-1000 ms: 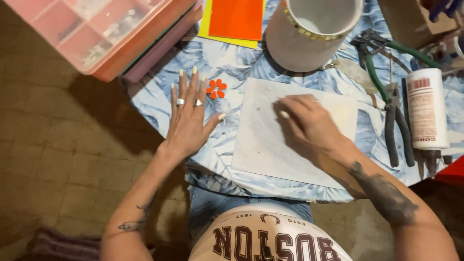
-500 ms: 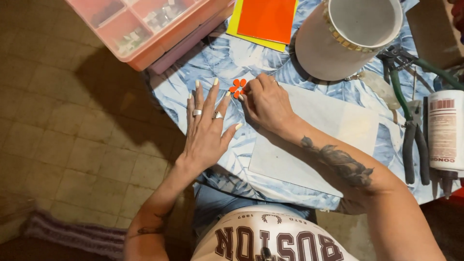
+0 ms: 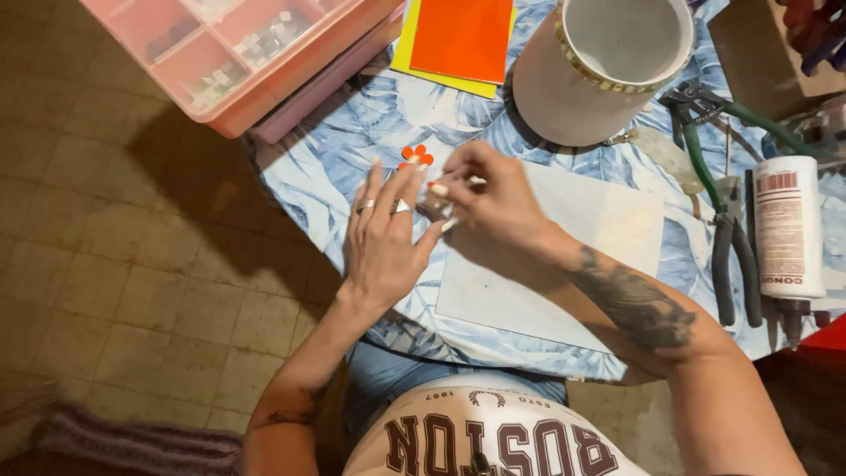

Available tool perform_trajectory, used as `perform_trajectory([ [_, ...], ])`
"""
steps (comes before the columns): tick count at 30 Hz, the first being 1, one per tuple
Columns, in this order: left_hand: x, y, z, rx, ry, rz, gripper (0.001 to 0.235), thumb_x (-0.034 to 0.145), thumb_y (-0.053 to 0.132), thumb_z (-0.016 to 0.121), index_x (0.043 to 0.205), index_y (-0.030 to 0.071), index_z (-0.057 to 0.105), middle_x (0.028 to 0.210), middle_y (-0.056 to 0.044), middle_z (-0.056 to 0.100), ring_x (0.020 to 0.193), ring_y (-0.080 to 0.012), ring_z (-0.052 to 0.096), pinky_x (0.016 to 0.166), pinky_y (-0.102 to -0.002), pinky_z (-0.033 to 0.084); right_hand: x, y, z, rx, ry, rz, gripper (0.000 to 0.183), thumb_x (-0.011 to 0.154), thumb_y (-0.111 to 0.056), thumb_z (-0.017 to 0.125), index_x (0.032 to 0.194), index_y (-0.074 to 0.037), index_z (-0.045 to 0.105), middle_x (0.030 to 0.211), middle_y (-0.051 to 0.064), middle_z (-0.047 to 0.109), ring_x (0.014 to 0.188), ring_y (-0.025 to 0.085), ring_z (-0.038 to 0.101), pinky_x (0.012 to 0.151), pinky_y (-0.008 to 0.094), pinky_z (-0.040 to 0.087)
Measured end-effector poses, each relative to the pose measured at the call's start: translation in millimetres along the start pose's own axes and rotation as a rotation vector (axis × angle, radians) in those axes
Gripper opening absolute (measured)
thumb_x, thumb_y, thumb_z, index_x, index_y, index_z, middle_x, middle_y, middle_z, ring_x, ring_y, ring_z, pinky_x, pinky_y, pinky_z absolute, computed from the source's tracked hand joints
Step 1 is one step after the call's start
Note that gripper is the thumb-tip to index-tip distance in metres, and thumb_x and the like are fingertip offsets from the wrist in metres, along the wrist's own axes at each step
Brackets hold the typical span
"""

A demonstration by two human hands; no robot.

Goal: Sanding the edges of small decorative tiles and applying adhesive to the back for a mosaic project.

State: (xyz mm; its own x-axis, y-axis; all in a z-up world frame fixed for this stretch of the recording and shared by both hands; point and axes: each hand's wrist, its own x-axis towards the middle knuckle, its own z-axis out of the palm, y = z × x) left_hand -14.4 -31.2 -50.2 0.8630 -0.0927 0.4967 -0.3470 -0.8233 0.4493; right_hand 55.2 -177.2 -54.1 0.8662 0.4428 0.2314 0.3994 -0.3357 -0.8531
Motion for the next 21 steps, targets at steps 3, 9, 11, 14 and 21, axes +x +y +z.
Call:
perform_trajectory([
  [3,6,8,12,-0.026,0.1,0.027,0.051,0.065,0.022,0.072,0.11,0.004,0.055,0.101,-0.01,0.057,0.11,-0.0341,0.047,0.09,-0.041,0.037,-8,-9,-22,0.48,0.024,0.273,0.024,0.071,0.0,0.065,0.09,-0.005,0.05,0.074,0.005,0.062,0.062,0.005,0.055,0.053,0.016,0.046],
  [9,9,32,34,-0.108,0.128,0.079,0.027,0.071,0.026,0.069,0.094,0.014,0.064,0.084,0.001,0.063,0.1,-0.0219,0.056,0.081,-0.032,0.043,-39,-11,-50,0.579,0.089,0.352,0.027,0.068,0.004,0.066,0.088,-0.001,0.049,0.071,0.012,0.062,0.05,0.008,0.054,0.046,0.018,0.045],
  [11,13,44,29,-0.138,0.116,0.123,0.017,0.073,0.019,0.067,0.087,0.01,0.065,0.081,-0.002,0.063,0.097,-0.0242,0.058,0.077,-0.033,0.045,-48,-2,-56,0.603,0.116,0.379,0.028,0.067,0.003,0.068,0.088,-0.001,0.05,0.069,0.012,0.063,0.048,0.008,0.054,0.045,0.017,0.045],
  [14,13,51,34,-0.152,0.084,0.109,0.026,0.072,0.022,0.067,0.094,0.009,0.063,0.083,-0.005,0.063,0.098,-0.0261,0.057,0.076,-0.033,0.046,-58,-8,-63,0.577,0.129,0.374,0.028,0.068,0.003,0.067,0.089,-0.001,0.05,0.069,0.013,0.063,0.049,0.008,0.055,0.045,0.017,0.046],
  [21,12,61,32,-0.242,-0.018,0.086,0.02,0.073,0.022,0.066,0.091,0.012,0.066,0.082,-0.005,0.064,0.099,-0.0285,0.057,0.074,-0.035,0.047,-74,-11,-68,0.489,0.12,0.336,0.023,0.072,-0.001,0.066,0.088,0.0,0.05,0.066,0.012,0.061,0.049,0.009,0.054,0.047,0.019,0.047],
])
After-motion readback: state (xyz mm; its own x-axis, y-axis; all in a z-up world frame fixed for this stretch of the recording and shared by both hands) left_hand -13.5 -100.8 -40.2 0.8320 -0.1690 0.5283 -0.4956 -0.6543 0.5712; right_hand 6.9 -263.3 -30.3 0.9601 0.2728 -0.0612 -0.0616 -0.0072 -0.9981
